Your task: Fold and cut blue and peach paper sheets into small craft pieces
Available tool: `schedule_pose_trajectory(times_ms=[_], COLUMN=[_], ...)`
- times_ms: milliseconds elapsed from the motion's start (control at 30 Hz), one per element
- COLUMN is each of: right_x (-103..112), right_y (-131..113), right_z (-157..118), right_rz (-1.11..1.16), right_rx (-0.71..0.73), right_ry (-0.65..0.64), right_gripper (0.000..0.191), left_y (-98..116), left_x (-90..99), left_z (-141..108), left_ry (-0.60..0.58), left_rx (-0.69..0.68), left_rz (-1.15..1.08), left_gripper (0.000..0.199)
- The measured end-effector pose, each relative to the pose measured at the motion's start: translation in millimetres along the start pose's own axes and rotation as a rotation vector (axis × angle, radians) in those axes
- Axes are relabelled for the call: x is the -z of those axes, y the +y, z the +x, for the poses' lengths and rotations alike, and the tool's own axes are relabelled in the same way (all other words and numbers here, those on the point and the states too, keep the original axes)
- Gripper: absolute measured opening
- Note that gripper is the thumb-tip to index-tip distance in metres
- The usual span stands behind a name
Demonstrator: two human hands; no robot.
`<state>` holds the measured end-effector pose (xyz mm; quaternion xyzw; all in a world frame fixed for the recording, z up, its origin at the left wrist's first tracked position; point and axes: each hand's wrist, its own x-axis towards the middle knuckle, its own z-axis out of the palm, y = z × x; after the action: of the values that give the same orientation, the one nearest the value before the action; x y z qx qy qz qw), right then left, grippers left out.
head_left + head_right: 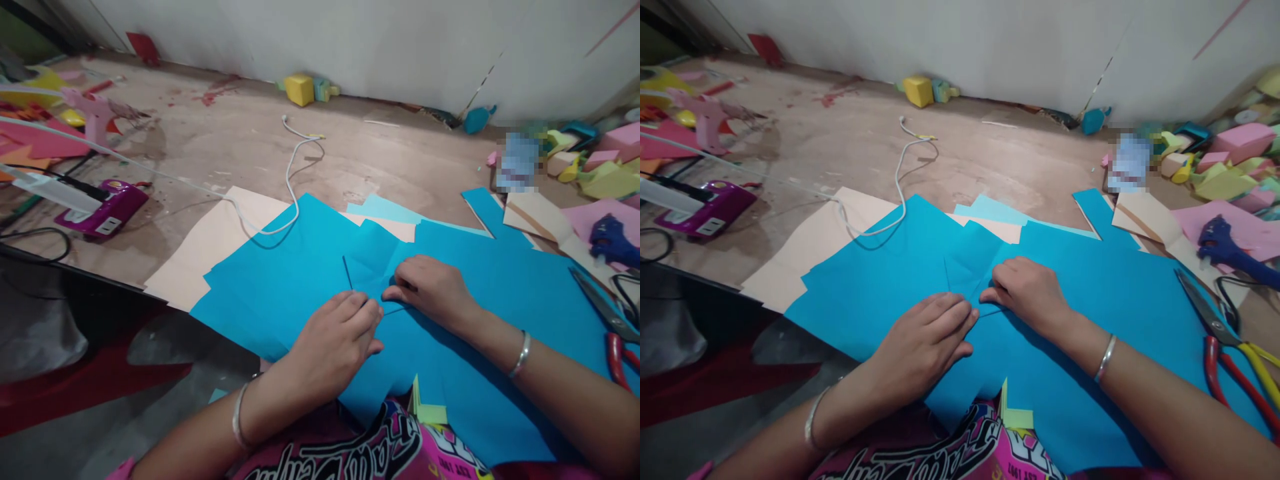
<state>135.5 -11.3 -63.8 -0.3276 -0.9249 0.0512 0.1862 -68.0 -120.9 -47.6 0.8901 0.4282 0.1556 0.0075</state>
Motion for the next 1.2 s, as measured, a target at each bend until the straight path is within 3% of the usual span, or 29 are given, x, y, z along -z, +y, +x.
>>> schedule_pose_trajectory(times_ms=[100,400,900,1067,1200], right_x=[0,-1,3,5,15], right_y=[0,1,-12,-3,12], right_z=[1,0,1,3,6], right_rz=[-0.013,0.003,-0.143,-0.166,-0.148], right_rx=[0.004,-0.003,-0.002,0.112,0.250], right_ry=[0.008,-0.013,-0.041,-0.031,-0.094], right_gripper=[0.053,0.053,0.063,0.065,0.065], left_y=[-2,-9,-5,-6,-7], left_x=[0.9,-1.0,2.2,2.6,1.4], left_z=[-2,-15,-11,-12,-12], left_ry=[-0.027,0.058,0.107,0.110,0.098], left_rx=[-0.035,-0.033,-0.025,-0.027,-0.018], left_rz=[-0.032,-0.106,-0.085,-0.107,-0.116], left_gripper=[0.039,0.030,0.027,0.026,0.027])
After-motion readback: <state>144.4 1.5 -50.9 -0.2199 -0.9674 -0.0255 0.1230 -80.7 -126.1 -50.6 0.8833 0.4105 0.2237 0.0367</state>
